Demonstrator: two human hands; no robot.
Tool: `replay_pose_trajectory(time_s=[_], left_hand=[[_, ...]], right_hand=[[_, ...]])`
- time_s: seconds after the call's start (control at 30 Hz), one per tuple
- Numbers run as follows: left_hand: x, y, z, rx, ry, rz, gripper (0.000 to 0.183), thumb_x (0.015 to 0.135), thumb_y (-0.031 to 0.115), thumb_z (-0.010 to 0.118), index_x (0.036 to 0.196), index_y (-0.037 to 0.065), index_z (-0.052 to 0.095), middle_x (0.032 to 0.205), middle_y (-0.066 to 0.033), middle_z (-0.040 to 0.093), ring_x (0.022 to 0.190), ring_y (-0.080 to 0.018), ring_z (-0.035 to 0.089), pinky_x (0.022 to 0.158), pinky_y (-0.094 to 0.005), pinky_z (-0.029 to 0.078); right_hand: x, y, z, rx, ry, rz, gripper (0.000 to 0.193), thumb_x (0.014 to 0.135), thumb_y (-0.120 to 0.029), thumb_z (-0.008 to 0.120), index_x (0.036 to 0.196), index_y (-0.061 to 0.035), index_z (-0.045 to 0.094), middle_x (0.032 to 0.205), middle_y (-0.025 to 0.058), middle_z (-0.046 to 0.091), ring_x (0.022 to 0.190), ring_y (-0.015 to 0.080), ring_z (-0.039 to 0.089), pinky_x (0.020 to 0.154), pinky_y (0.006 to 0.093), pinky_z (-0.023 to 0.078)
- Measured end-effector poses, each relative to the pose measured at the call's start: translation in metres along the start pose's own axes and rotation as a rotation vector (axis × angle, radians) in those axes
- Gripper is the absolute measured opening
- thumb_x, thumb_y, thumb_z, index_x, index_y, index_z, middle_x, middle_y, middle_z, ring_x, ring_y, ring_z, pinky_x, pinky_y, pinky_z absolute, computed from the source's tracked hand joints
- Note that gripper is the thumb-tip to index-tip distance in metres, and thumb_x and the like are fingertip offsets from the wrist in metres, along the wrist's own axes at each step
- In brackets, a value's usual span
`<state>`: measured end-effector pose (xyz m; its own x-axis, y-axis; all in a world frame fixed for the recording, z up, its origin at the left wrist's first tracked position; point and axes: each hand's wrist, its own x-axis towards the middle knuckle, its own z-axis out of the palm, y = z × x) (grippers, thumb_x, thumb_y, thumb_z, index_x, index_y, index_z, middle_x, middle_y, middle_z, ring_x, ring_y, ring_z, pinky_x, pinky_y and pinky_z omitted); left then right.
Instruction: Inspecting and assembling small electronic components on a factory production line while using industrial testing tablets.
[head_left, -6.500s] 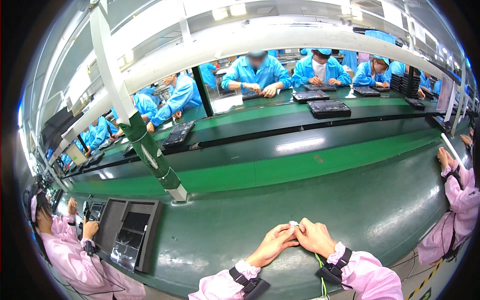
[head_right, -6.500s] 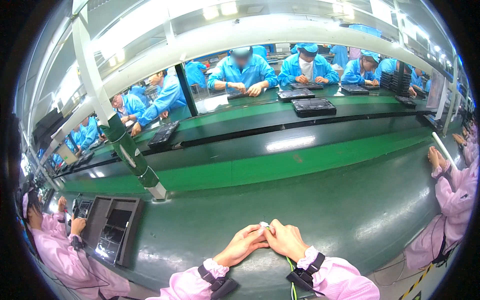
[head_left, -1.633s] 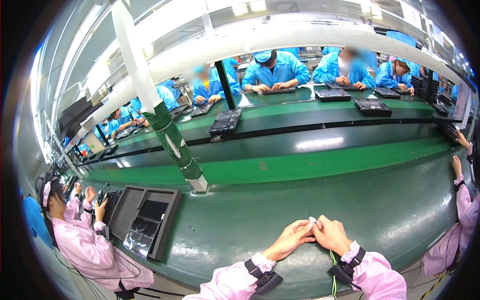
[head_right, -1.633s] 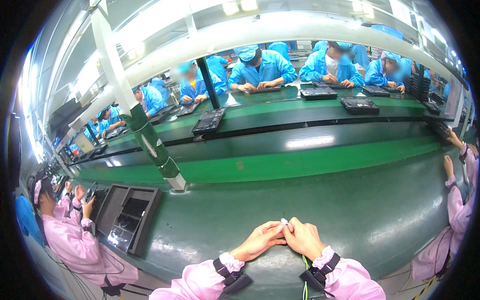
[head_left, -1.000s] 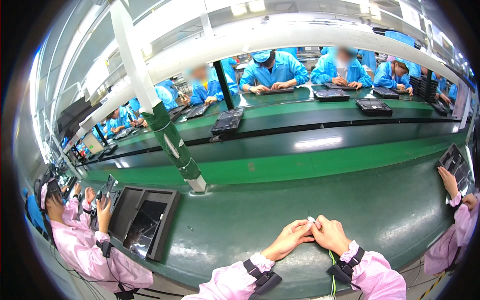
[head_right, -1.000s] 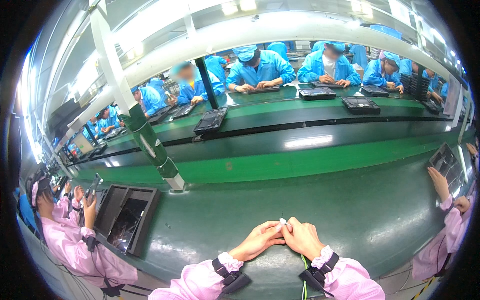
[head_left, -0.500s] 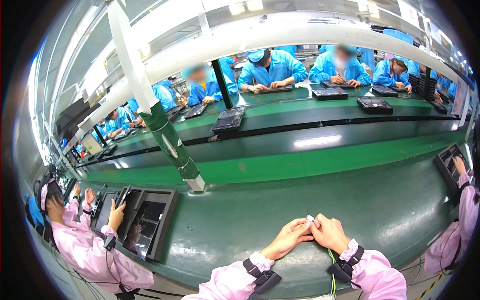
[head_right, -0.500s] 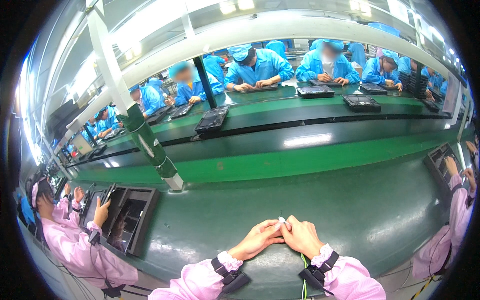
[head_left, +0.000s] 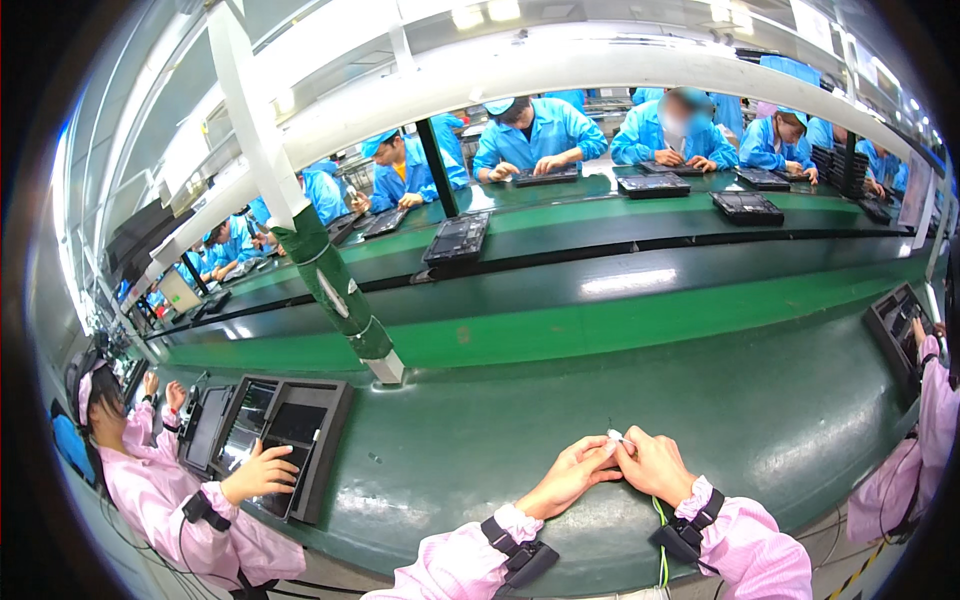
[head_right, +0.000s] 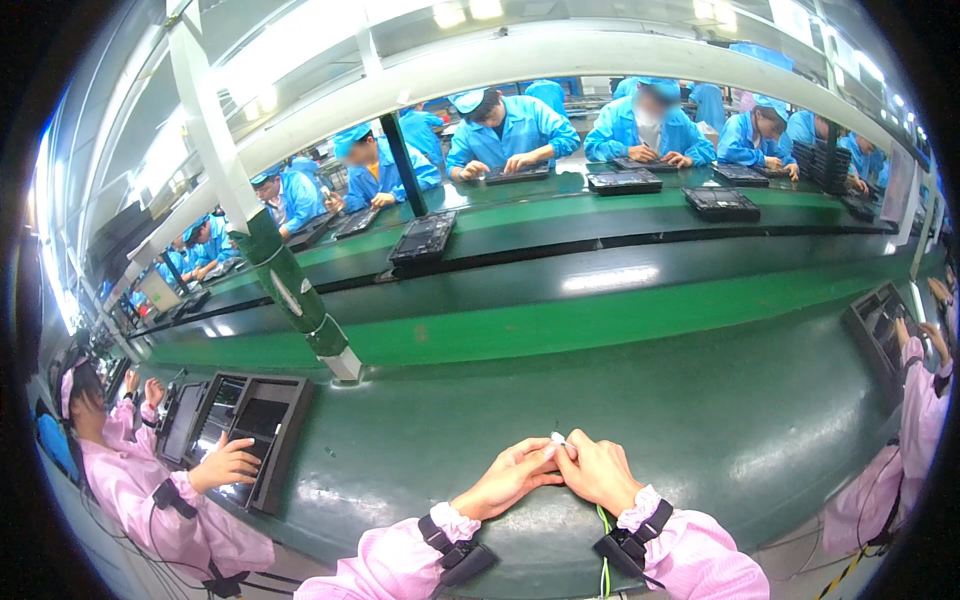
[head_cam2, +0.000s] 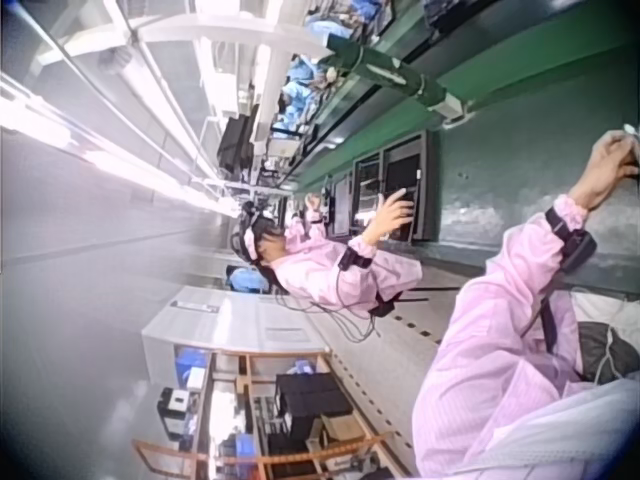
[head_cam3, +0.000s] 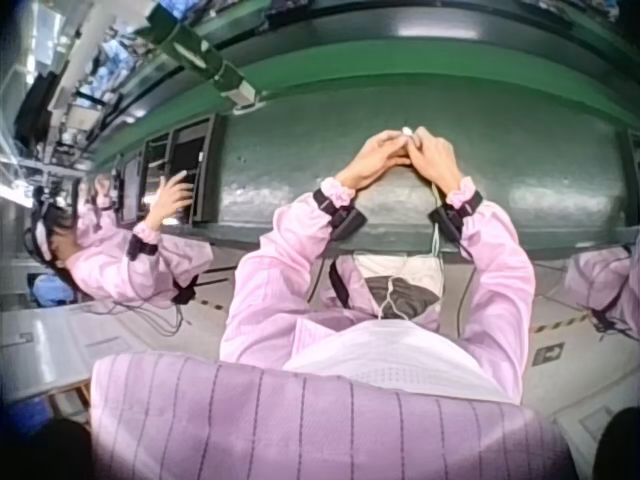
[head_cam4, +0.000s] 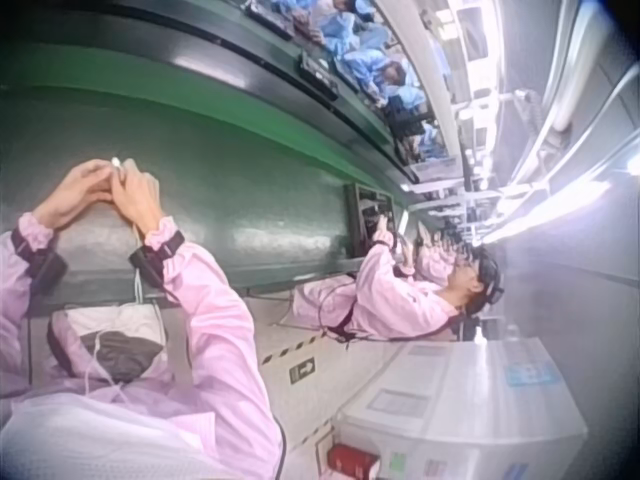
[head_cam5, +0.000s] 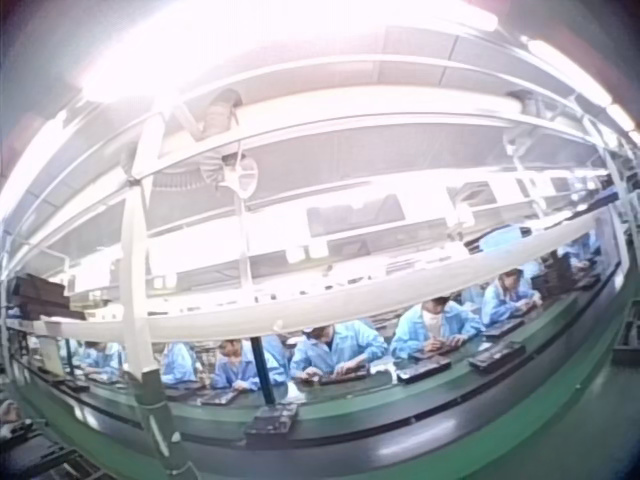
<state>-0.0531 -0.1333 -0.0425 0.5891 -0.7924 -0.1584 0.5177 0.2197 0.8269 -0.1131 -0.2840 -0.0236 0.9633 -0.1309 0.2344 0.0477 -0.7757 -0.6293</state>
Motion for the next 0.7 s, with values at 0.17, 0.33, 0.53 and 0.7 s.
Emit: replay_pose_trajectory(time_s=[0.17,0.33,0.53,0.7], left_hand=[[-0.0002,0.0002,-0.0001,0.008,-0.006,0.014,0.033,0.093,0.023,0.048,0.117,0.0,0.045,0.116,-0.0119,0.054,0.108,-0.0202,0.053,0.089,-0.0322,0.046],[0.0001,0.0007,0.0005,0.008,0.002,-0.001,0.033,0.093,0.022,0.047,0.117,-0.001,0.045,0.117,-0.012,0.054,0.108,-0.0204,0.053,0.089,-0.0323,0.046],[0.0001,0.0005,0.0003,0.004,-0.002,-0.001,0.034,0.093,0.022,0.047,0.117,-0.001,0.044,0.116,-0.0118,0.054,0.107,-0.0202,0.053,0.089,-0.032,0.046],[-0.0015,0.0022,0.0011,0.006,0.001,0.011,0.033,0.093,0.022,0.047,0.117,-0.001,0.044,0.116,-0.0119,0.054,0.107,-0.02,0.053,0.089,-0.0322,0.046]], right_hand=[[0.0003,0.0007,0.0015,-0.009,0.002,-0.002,0.026,0.083,-0.028,0.054,0.074,-0.0044,0.048,0.057,0.0171,0.056,0.055,0.0388,0.057,0.053,0.0452,0.045],[0.0002,0.0015,0.0019,-0.014,-0.014,0.011,0.025,0.083,-0.028,0.054,0.075,-0.0046,0.049,0.057,0.017,0.057,0.056,0.0387,0.057,0.053,0.0453,0.045],[-0.0004,0.0015,0.0022,0.007,0.005,-0.014,0.024,0.082,-0.026,0.055,0.075,-0.0043,0.049,0.056,0.0168,0.056,0.055,0.0386,0.057,0.052,0.0453,0.045],[0.0009,0.004,0.0049,0.004,0.016,-0.02,0.024,0.082,-0.026,0.055,0.074,-0.0043,0.049,0.055,0.0167,0.056,0.054,0.0387,0.057,0.051,0.0454,0.044]])
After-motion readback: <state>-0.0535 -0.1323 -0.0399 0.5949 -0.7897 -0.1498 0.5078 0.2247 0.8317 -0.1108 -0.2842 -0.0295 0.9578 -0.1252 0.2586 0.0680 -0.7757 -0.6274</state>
